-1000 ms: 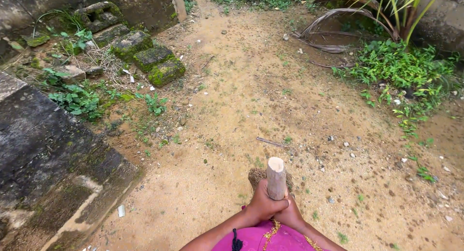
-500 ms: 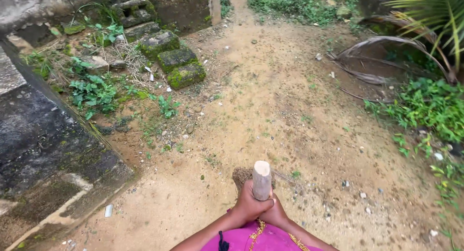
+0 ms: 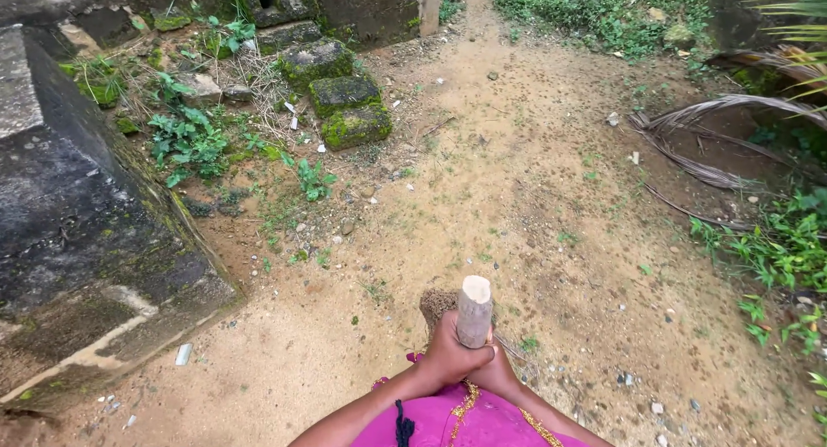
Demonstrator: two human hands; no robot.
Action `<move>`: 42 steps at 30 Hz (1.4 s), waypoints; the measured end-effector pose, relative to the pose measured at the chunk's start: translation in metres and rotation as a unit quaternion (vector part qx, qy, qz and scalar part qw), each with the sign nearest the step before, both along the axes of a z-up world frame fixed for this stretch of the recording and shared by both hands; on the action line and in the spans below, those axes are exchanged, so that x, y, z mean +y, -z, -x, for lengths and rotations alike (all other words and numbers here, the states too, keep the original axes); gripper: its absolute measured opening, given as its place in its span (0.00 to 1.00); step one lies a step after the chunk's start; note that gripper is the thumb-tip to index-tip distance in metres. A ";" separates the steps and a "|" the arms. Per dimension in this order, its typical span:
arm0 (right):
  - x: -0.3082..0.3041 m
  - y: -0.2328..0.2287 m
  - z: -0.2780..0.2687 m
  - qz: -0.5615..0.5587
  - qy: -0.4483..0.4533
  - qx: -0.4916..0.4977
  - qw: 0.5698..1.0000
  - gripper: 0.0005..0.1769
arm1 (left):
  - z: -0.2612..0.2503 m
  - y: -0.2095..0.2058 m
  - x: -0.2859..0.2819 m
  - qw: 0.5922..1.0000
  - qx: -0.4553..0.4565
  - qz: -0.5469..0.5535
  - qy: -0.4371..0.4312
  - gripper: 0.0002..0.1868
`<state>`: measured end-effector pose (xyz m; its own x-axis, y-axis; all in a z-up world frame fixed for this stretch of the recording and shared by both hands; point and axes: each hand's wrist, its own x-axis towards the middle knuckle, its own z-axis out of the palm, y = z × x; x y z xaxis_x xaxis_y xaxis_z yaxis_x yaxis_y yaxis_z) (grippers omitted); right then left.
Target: The person is digging the ground with a hoe in an outdoor area.
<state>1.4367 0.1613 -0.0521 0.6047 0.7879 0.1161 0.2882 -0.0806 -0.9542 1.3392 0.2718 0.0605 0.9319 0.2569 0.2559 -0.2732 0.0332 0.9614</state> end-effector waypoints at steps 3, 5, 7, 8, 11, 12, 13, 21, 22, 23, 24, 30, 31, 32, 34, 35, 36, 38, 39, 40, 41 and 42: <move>0.011 0.005 -0.026 0.014 0.014 -0.004 1.000 0.35 | -0.028 0.007 0.015 1.000 0.008 -0.003 -0.010 0.06; 0.024 0.016 -0.049 0.014 0.025 -0.002 1.000 0.34 | -0.050 0.009 0.029 1.000 0.013 0.009 0.003 0.06; 0.036 0.024 -0.072 0.015 0.040 0.001 0.999 0.33 | -0.075 0.010 0.044 0.999 0.018 0.020 0.018 0.05; 0.043 0.026 -0.082 0.019 0.052 0.006 0.998 0.32 | -0.087 0.010 0.053 1.000 0.013 0.014 0.020 0.06; 0.075 0.022 -0.120 0.015 0.080 0.011 0.997 0.31 | -0.127 0.000 0.086 1.000 0.010 0.006 0.029 0.08; 0.085 0.021 -0.130 0.009 0.094 0.017 0.995 0.32 | -0.138 -0.003 0.097 0.999 0.018 0.005 0.035 0.09; 0.095 0.017 -0.141 0.009 0.098 0.019 0.995 0.32 | -0.151 -0.002 0.109 0.999 0.020 0.004 0.039 0.09; 0.185 -0.006 -0.214 0.010 0.101 0.059 0.993 0.30 | -0.233 -0.003 0.201 0.997 -0.007 -0.009 0.083 0.06; 0.190 -0.007 -0.220 0.011 0.105 0.064 0.992 0.30 | -0.240 -0.006 0.208 0.996 -0.002 -0.008 0.087 0.06; 0.197 -0.010 -0.227 0.020 0.093 0.060 0.994 0.30 | -0.248 -0.009 0.215 0.997 0.001 -0.009 0.083 0.07; 0.203 -0.012 -0.234 0.028 0.082 0.056 0.995 0.31 | -0.256 -0.013 0.222 0.997 0.004 -0.010 0.078 0.08; 0.240 -0.012 -0.291 0.047 0.080 0.074 0.993 0.32 | -0.313 -0.015 0.257 0.998 0.019 -0.003 0.064 0.10; 0.249 -0.012 -0.304 0.048 0.074 0.073 0.993 0.32 | -0.324 -0.013 0.263 0.998 0.019 -0.002 0.058 0.10; 0.257 -0.012 -0.316 0.039 0.068 0.077 0.994 0.32 | -0.336 -0.011 0.269 0.998 0.024 -0.001 0.052 0.09; 0.270 -0.011 -0.348 0.034 0.051 0.080 0.995 0.32 | -0.367 -0.008 0.279 0.999 0.029 0.002 0.036 0.08; 0.276 -0.010 -0.363 0.027 0.039 0.086 0.995 0.33 | -0.382 -0.006 0.284 0.999 0.026 0.006 0.024 0.08; 0.280 -0.011 -0.378 0.021 0.027 0.092 0.995 0.34 | -0.398 -0.006 0.288 1.000 0.023 0.010 0.013 0.08; 0.302 -0.014 -0.429 0.005 0.009 0.082 0.997 0.34 | -0.434 -0.014 0.298 1.000 0.010 0.003 -0.011 0.07; 0.305 -0.011 -0.444 -0.004 -0.001 0.086 0.996 0.34 | -0.444 -0.013 0.297 1.000 0.012 0.002 -0.027 0.06; 0.307 -0.005 -0.461 -0.004 -0.010 0.085 0.996 0.34 | -0.459 -0.012 0.297 0.999 0.011 0.002 -0.037 0.06; 0.310 -0.001 -0.480 -0.014 -0.021 0.081 0.996 0.32 | -0.477 -0.012 0.298 0.998 0.013 -0.009 -0.055 0.06; 0.314 0.003 -0.499 -0.025 -0.032 0.078 0.996 0.30 | -0.494 -0.013 0.300 0.997 0.015 -0.020 -0.072 0.05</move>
